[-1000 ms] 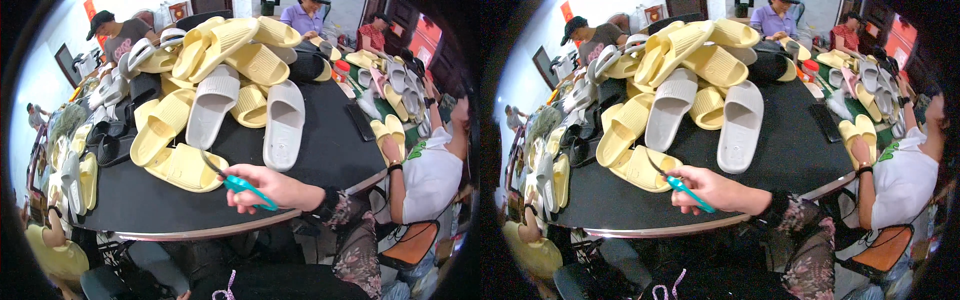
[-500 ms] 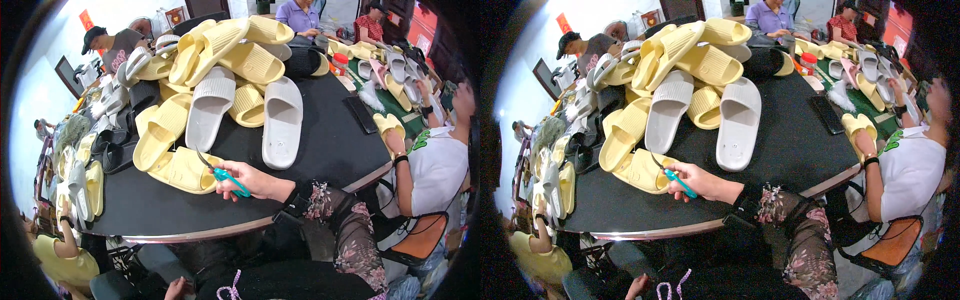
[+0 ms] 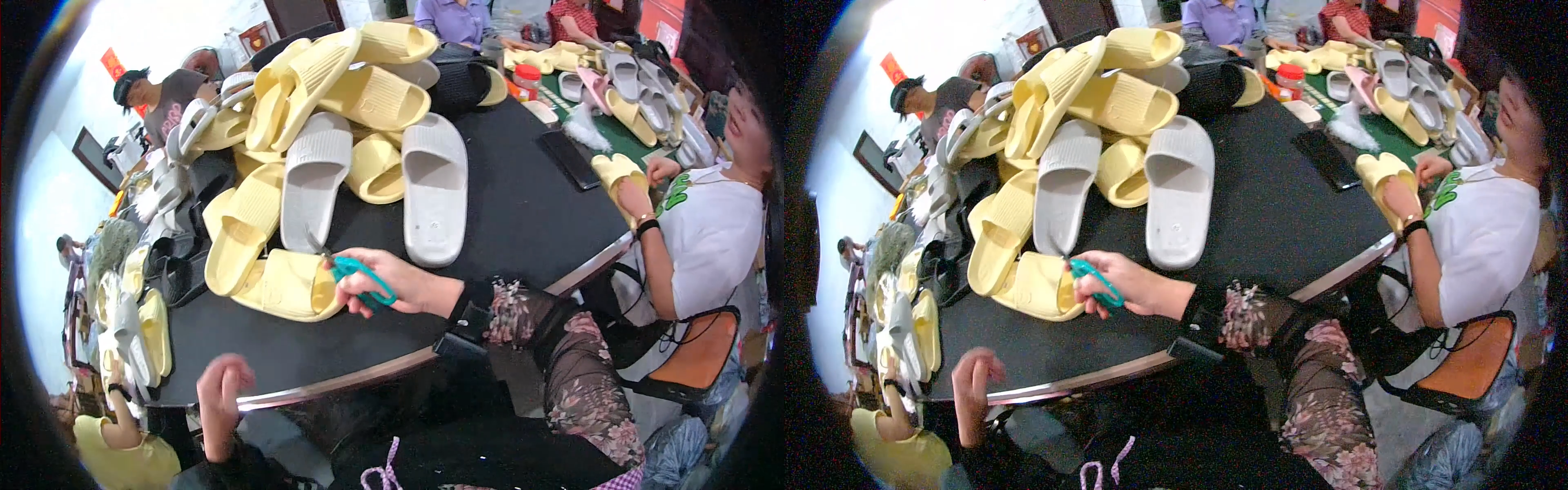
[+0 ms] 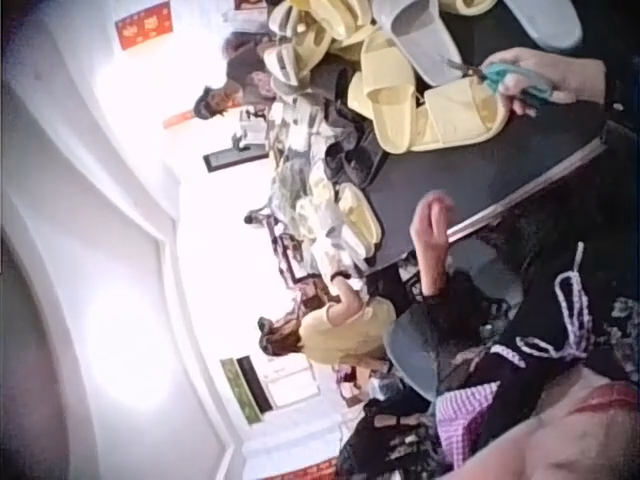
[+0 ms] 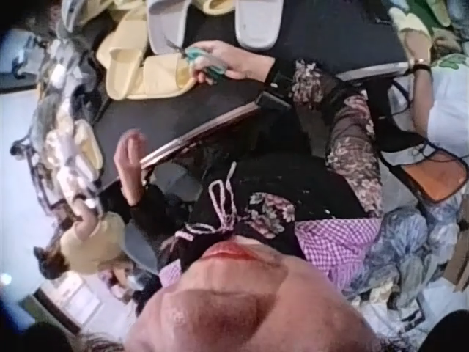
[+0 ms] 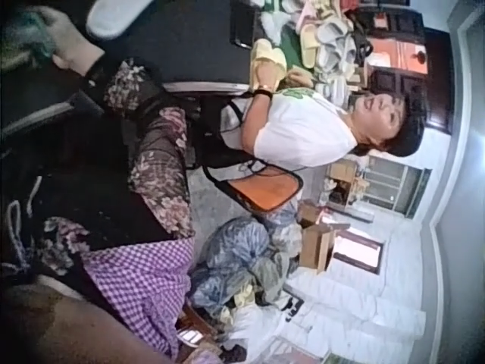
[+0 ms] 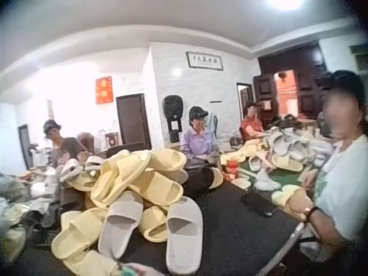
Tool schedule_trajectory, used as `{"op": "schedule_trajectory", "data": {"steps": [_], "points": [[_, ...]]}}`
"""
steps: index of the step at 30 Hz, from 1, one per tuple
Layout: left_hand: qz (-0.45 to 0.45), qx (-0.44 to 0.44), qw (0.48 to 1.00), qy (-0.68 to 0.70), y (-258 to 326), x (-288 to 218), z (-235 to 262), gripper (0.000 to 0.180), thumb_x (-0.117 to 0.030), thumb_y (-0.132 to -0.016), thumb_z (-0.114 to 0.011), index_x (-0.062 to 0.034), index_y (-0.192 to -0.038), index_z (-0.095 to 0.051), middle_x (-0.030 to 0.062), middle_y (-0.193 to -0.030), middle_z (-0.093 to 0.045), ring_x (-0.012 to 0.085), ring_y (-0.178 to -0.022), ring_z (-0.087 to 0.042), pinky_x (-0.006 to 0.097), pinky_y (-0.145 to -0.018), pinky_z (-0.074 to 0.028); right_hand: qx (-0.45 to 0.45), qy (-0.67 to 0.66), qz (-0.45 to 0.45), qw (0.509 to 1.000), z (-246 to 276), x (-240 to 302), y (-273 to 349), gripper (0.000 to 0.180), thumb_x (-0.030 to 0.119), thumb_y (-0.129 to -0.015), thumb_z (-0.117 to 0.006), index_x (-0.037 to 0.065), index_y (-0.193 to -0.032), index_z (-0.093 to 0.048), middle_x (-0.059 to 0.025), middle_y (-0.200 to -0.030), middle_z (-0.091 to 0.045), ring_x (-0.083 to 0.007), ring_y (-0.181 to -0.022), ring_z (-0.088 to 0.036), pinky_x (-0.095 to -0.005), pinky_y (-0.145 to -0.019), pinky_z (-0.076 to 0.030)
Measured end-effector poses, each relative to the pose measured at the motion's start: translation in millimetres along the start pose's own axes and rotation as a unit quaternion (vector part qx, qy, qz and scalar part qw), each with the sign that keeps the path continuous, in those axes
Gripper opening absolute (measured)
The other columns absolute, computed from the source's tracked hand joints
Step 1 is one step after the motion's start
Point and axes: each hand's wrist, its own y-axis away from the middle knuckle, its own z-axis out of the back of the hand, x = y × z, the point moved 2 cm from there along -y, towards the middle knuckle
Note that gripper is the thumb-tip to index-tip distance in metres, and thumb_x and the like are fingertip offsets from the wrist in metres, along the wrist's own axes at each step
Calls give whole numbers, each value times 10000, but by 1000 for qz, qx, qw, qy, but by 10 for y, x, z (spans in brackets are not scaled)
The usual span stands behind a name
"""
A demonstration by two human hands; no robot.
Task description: Trim excess plastic or foam material from the edges of molded sandals using scissors.
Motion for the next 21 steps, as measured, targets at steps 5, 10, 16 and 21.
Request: {"op": "schedule_trajectory", "data": {"steps": [5,10,16,21], "points": [[58,-10,993,102,-995,258,-62,379,-166,-922,-436,40,-1240,-421,112,-782,-622,121,-628,-576,234,-559,-469,-6,-1,8,1000,66,65,5,453,166,-835,-582,11,-1225,-411,-77,-819,-577,-119,-654,-579,-240,-515,-485],[161,46,965,202,-1610,299,-406,500,-294,-959,-407,-45,-1375,-283,93,-709,-598,113,-514,-553,217,-437,-449,-33,4,5,999,143,30,1,433,156,-823,-594,21,-1198,-425,-68,-818,-582,-118,-658,-587,-246,-518,-480],[126,105,934,317,-1875,421,-805,371,-142,-920,-480,-2,-1257,-414,71,-1001,-559,142,-849,-588,267,-705,-515,-80,49,2,996,134,-42,-33,448,135,-832,-590,15,-1216,-393,-69,-856,-591,-154,-779,-607,-257,-601,-488],[108,72,893,431,-1695,275,-859,349,-56,-906,-444,11,-1249,-430,92,-1085,-561,170,-907,-595,296,-763,-516,-98,50,16,994,196,4,5,538,147,-819,-616,-20,-1258,-352,-104,-903,-588,-153,-829,-594,-250,-660,-490]]}}
